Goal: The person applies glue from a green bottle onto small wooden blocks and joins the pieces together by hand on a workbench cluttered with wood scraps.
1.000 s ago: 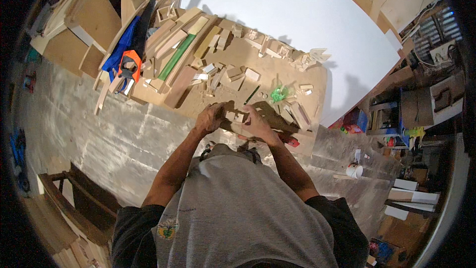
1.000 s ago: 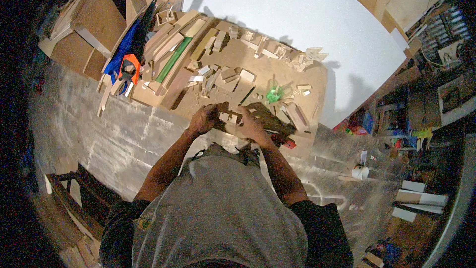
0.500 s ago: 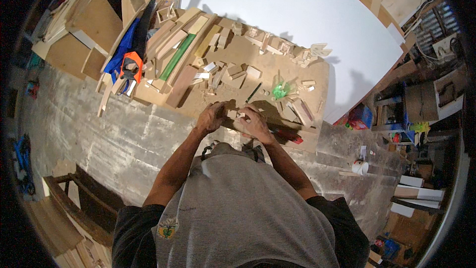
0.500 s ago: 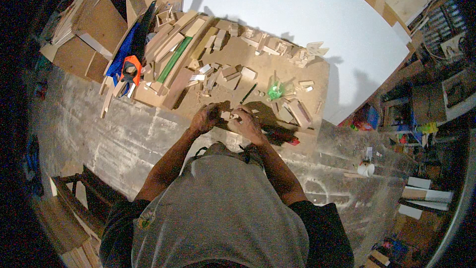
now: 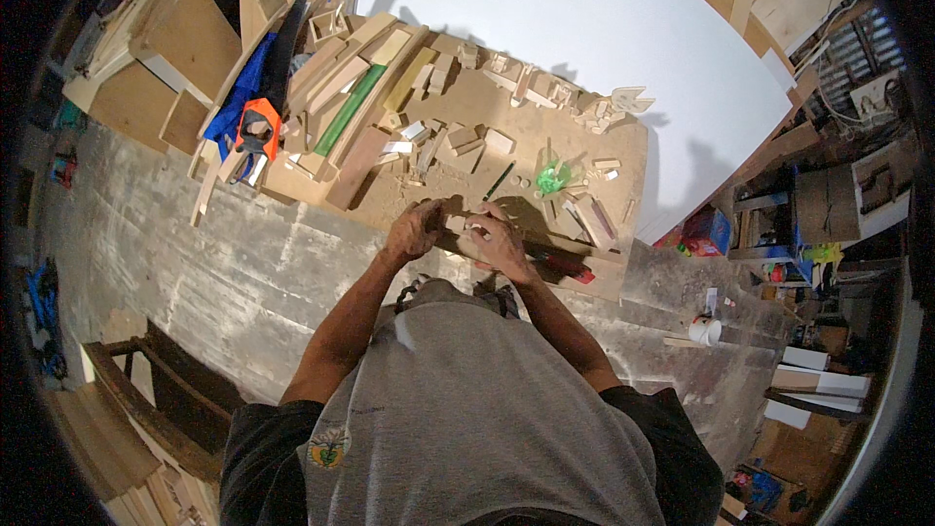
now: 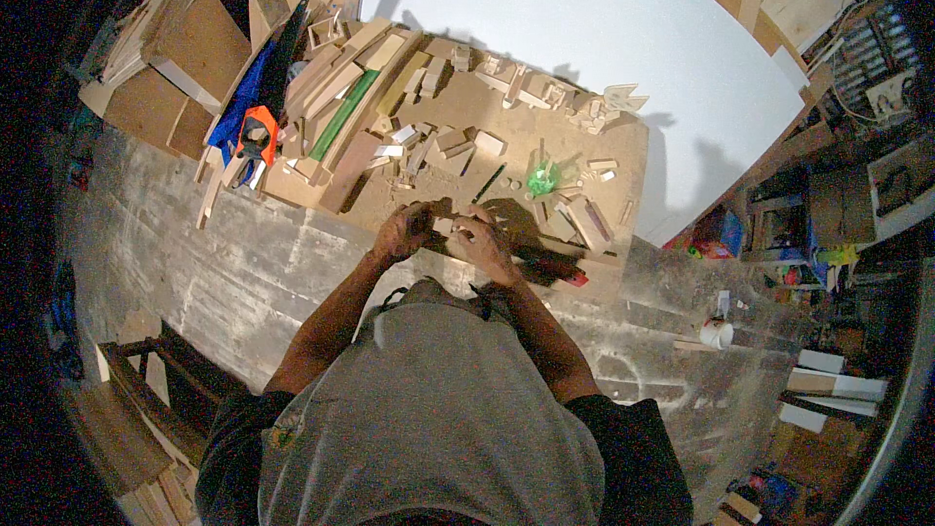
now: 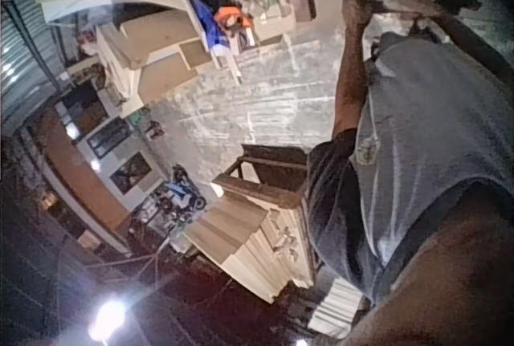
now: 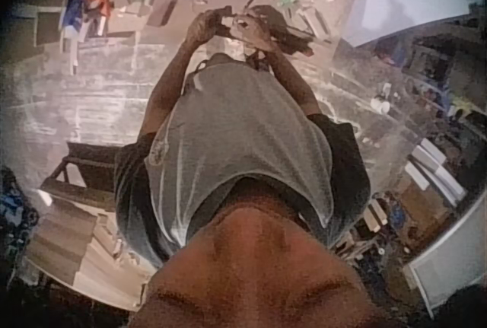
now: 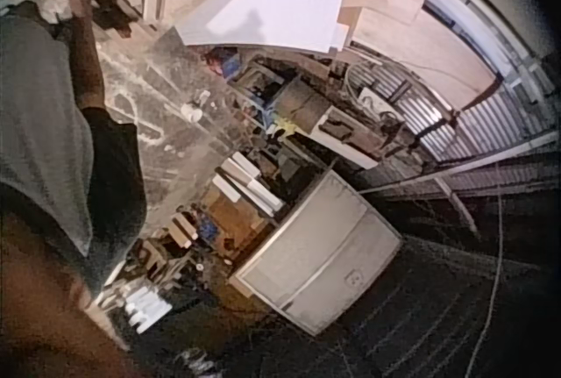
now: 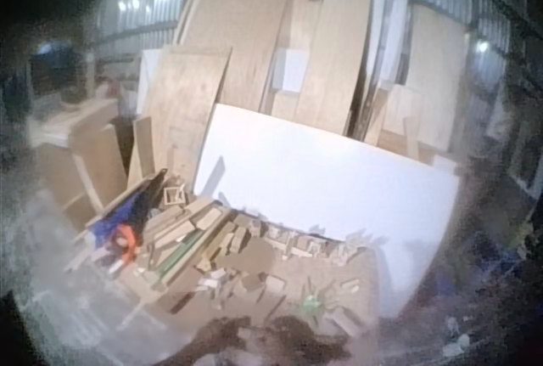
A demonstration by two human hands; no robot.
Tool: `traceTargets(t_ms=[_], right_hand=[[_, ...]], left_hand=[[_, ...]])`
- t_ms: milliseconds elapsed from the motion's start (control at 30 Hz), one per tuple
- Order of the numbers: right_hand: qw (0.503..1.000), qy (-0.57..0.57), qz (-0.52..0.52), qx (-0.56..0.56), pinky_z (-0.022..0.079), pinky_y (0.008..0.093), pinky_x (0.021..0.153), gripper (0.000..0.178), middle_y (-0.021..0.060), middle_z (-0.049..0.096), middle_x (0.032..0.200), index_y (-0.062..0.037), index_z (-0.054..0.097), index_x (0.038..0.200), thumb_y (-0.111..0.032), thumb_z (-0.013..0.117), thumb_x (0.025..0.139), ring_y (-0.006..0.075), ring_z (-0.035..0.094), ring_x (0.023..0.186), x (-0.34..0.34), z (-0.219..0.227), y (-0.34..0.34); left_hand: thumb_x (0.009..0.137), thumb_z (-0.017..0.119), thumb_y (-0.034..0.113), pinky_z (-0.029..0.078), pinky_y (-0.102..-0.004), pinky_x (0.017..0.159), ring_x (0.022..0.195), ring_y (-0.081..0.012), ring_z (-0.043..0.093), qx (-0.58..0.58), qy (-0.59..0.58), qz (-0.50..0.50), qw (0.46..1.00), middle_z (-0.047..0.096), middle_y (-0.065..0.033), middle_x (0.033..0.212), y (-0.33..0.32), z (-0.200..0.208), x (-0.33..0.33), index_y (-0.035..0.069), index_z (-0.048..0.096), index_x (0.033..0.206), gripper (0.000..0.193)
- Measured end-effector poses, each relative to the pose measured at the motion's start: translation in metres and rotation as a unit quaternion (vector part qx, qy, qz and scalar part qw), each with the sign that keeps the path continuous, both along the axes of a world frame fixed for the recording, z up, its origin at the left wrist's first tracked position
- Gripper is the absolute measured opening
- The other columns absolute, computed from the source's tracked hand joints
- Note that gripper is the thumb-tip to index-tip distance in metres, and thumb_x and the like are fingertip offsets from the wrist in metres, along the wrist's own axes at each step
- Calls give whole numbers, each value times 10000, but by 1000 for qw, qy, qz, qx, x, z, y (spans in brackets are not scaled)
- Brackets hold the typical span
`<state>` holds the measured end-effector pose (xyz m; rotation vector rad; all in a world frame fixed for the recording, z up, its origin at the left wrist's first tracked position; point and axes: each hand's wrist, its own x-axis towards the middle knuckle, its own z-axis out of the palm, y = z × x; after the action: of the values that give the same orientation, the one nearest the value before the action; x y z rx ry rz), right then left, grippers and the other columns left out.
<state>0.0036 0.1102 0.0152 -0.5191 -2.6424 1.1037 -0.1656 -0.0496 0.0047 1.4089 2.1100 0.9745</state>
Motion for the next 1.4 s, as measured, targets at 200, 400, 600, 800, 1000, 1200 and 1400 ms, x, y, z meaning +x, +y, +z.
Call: traceTargets(t_ms=[200, 400, 600, 800, 1000, 1200, 1400], right_hand=[[1000, 0, 12, 16, 480, 399, 909, 194, 158, 524, 1260, -40, 677, 1031, -135, 651, 863, 318, 574, 1121, -1, 2, 1], [1000, -14, 10, 0, 483, 396, 901, 197, 153, 525, 1253, -36, 678, 1032, -146, 646, 872, 314, 579, 1104, -2, 10, -1], [1000, -8, 10, 13, 475, 395, 916, 203, 151, 528, 1243, -34, 673, 1040, -145, 653, 871, 313, 573, 1111, -2, 8, -1], [999, 15, 20, 26, 459, 389, 945, 226, 147, 532, 1218, -43, 668, 1061, -126, 678, 852, 313, 556, 1131, -1, 1, 1], [999, 25, 18, 19, 454, 384, 958, 274, 142, 527, 1223, -45, 658, 1091, -132, 697, 834, 313, 542, 1155, -1, 4, 0], [999, 8, -10, -52, 454, 400, 970, 420, 149, 497, 1274, -77, 603, 1211, -139, 713, 810, 315, 507, 1200, 2, 19, -1], [990, -3, -36, -139, 423, 426, 1019, 532, 179, 486, 1319, -84, 553, 1285, -139, 720, 782, 330, 468, 1245, 24, 38, 3]], left_hand=[[735, 730, 101, 409, -416, 1011, 1103, -325, 589, 13, 14, 6, 1000, 620, -168, 1201, -1, 3, 1, 38, 481, 1319, 637], [759, 727, 130, 379, -416, 1068, 1139, -314, 582, -20, 7, -4, 1000, 615, -163, 1221, 1, -10, -2, 46, 478, 1323, 622], [748, 745, 107, 449, -412, 993, 1126, -343, 569, -16, -3, 12, 1000, 614, -154, 1226, 1, -23, -2, 40, 478, 1321, 635], [739, 744, 88, 471, -414, 967, 1118, -349, 567, -32, -11, 27, 999, 600, -140, 1249, 2, -17, 0, 49, 479, 1328, 647], [749, 720, 73, 439, -388, 1007, 1123, -323, 568, -39, 10, 20, 999, 602, -130, 1239, 1, -1, 2, 35, 482, 1320, 620], [763, 662, 118, 417, -451, 1015, 1144, -365, 553, -10, 6, -10, 1000, 587, -150, 1251, -2, 8, 0, 74, 438, 1351, 631], [787, 672, 176, 398, -454, 1050, 1186, -361, 534, 18, 59, -27, 998, 544, -159, 1314, -6, -2, -1, 50, 413, 1368, 648]])
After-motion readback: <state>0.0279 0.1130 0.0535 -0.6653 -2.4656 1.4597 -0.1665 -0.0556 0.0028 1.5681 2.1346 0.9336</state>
